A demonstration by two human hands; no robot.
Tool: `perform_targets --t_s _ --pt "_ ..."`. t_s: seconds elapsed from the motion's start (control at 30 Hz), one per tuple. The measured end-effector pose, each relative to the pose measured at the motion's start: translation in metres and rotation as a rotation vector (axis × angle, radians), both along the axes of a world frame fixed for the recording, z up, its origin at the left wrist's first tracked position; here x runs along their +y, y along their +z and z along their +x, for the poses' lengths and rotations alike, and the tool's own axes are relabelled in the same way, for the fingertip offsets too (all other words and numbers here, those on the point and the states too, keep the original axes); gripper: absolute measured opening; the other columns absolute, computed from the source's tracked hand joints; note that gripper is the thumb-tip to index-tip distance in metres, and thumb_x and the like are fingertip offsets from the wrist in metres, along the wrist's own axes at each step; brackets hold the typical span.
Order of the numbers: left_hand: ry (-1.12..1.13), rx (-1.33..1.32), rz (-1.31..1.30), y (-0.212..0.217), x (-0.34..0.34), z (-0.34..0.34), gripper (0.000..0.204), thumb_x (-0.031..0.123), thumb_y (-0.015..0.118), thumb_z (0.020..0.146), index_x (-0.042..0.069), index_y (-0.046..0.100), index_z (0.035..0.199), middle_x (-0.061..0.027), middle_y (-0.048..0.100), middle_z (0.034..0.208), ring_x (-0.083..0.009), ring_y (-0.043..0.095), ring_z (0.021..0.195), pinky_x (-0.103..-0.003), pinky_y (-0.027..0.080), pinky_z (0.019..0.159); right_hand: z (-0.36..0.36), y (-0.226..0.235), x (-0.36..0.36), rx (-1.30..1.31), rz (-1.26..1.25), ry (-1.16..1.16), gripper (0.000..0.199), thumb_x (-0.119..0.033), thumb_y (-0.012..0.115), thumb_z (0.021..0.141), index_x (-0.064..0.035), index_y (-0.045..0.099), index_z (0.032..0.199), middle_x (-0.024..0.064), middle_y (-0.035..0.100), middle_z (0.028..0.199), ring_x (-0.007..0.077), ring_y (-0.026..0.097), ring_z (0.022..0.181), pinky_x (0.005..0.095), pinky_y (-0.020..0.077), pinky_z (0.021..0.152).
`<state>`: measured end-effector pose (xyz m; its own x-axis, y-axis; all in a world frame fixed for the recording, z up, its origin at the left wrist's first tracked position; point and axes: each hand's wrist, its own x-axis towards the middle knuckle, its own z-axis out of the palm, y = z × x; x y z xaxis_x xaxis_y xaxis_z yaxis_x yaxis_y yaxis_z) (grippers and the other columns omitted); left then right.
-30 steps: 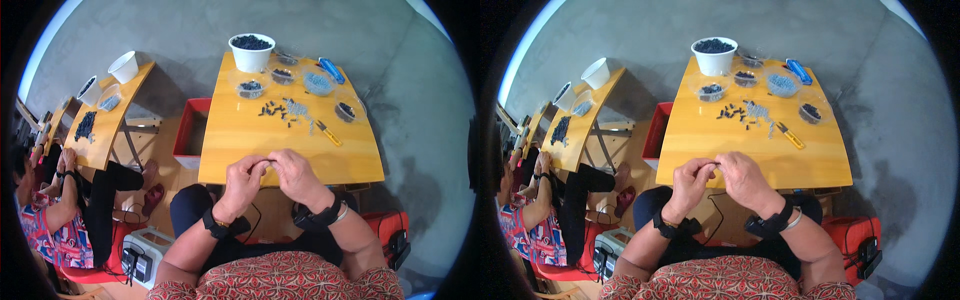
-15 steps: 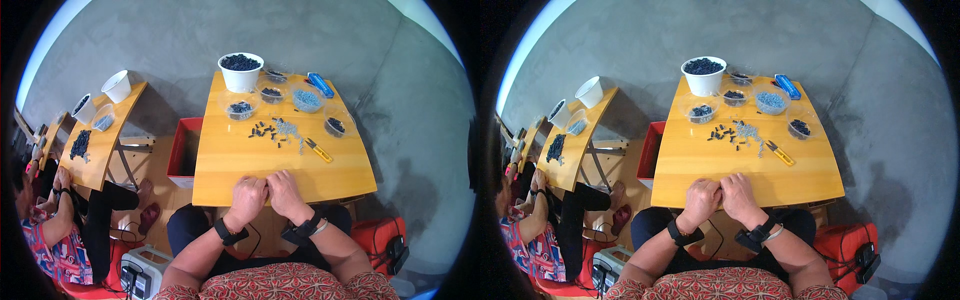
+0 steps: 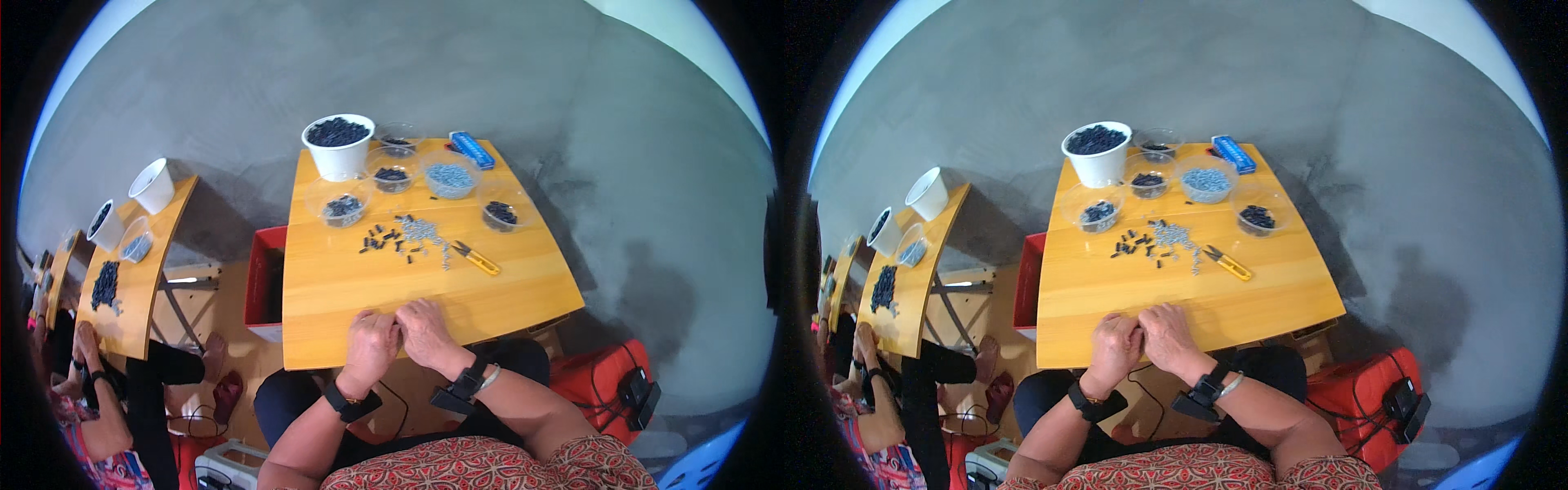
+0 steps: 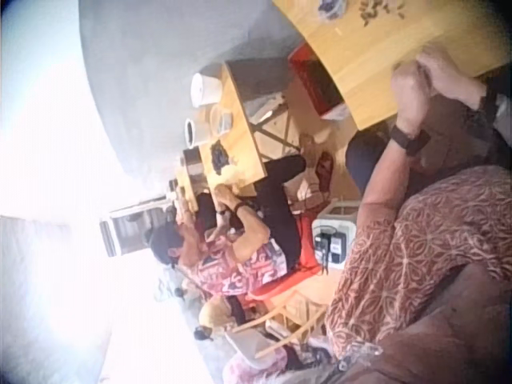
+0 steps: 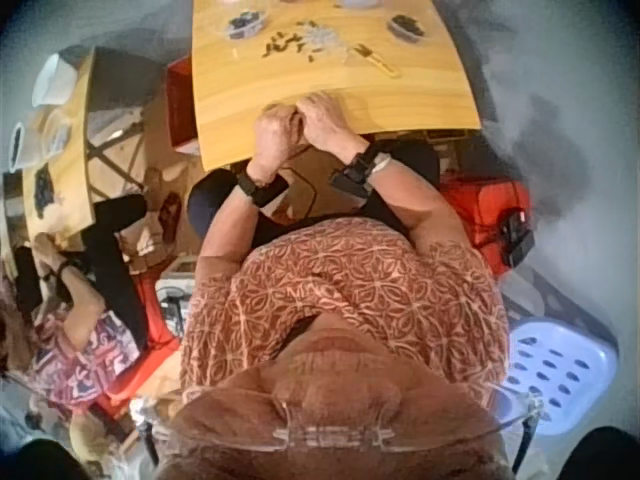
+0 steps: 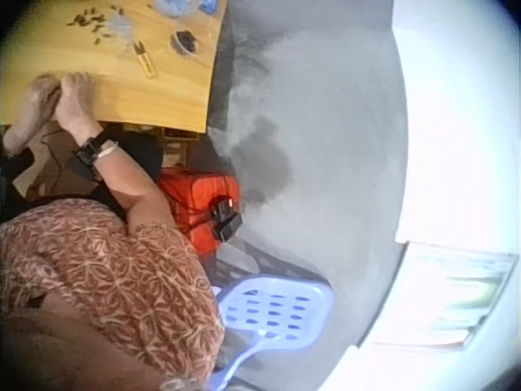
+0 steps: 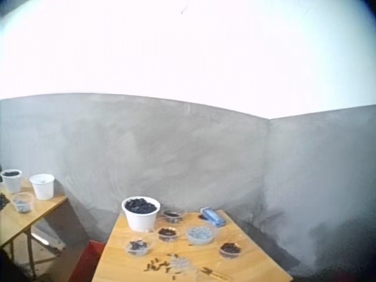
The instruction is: Assembling small black plastic components by hand at a workbench.
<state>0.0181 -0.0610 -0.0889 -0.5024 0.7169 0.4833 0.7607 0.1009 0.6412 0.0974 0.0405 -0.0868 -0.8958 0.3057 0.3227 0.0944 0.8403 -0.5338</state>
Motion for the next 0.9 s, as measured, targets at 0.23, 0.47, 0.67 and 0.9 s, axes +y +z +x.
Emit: perform_targets --t_s 0.23,0.47,0.67,0.9 --pt "0.189 -0.575 -0.033 -0.002 -0.016 -0.005 0.012 0.008 0.061 0.076 -0.003 0.061 0.078 -0.01 0.059 0.062 -0.0141 0.055 0.056 -0.026 0.044 0.052 0.0 0.016 -0.012 0.109 -0.192 0.04 0.018 -0.005 0.045 0.079 0.0007 0.049 0.095 0.0172 0.053 0.079 0.0353 0.05 0.08 0.0437 0.0397 0.071" --pt "-0.076 -1.063 0.07 0.025 0.012 0.002 0.017 0.012 0.056 0.084 -0.004 0.061 0.088 -0.0004 0.055 0.064 -0.0059 0.048 0.06 -0.021 0.042 0.055 0.012 0.048 0.044 0.085 0.16 0.028 0.016 0.001 0.046 0.073 0.0001 0.052 0.088 0.0176 0.054 0.078 0.034 0.053 0.072 0.04 0.0436 0.063" --pt "-0.099 -1.016 0.129 0.014 0.017 0.009 0.017 0.012 0.055 0.084 -0.004 0.06 0.09 -0.0004 0.055 0.066 -0.0059 0.049 0.061 -0.02 0.041 0.056 0.029 0.091 0.198 -0.014 0.449 -0.635 0.014 -0.008 0.049 0.079 -0.0026 0.055 0.09 0.0158 0.058 0.084 0.0341 0.055 0.076 0.0411 0.044 0.067" --pt "-0.111 -1.003 0.07 0.013 0.009 0.016 0.016 0.01 0.055 0.084 -0.003 0.06 0.091 -0.0019 0.058 0.07 -0.007 0.051 0.064 -0.02 0.044 0.061 -0.01 0.069 0.183 0.006 0.122 -0.297 0.012 -0.012 0.054 0.075 -0.0029 0.058 0.082 0.0174 0.059 0.078 0.0353 0.055 0.078 0.0407 0.0438 0.068"
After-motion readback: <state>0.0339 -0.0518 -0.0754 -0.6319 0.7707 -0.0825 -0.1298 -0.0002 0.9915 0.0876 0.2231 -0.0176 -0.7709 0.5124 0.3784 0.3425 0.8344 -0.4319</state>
